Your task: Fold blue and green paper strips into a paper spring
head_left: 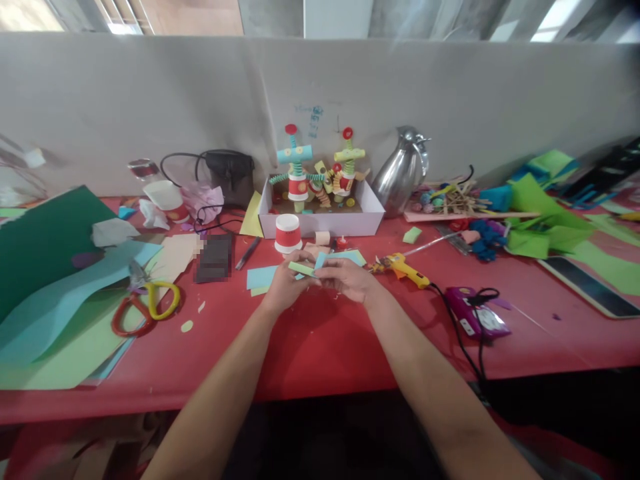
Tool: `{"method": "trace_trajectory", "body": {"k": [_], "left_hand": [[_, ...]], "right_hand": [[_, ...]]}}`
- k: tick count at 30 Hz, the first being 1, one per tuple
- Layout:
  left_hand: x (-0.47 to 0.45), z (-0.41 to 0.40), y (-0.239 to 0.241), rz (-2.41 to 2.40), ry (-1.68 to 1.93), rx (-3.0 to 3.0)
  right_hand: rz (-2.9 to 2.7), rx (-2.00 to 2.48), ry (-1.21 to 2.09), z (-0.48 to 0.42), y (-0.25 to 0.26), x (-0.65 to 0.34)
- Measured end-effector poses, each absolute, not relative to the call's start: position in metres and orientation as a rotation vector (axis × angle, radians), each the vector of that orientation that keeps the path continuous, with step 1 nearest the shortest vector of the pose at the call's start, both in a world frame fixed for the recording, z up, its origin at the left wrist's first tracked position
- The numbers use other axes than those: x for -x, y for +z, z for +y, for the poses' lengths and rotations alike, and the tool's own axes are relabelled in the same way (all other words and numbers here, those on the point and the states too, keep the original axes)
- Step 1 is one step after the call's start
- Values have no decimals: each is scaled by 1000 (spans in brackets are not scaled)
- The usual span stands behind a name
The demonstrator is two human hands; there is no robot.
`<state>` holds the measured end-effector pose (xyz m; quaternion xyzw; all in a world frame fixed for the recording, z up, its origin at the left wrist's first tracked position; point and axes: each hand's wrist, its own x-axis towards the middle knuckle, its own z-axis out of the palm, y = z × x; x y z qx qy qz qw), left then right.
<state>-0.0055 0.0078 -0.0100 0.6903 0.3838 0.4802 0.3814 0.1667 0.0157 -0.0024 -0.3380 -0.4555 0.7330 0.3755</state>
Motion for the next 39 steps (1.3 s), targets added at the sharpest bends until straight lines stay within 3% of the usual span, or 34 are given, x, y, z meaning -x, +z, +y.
{"method": "trace_trajectory", "body": {"k": [13,24,39], "left_hand": [[2,4,-6,961,1289,-1722],[-1,3,-10,795,1163,-1139],[-5,7,-16,877,1395,-1239]], "right_hand": [[-1074,952,1863,18,-7,-168],[-1278,979,1561,18,-11,-163],[-1235,865,1456,8,-5,-150]]}}
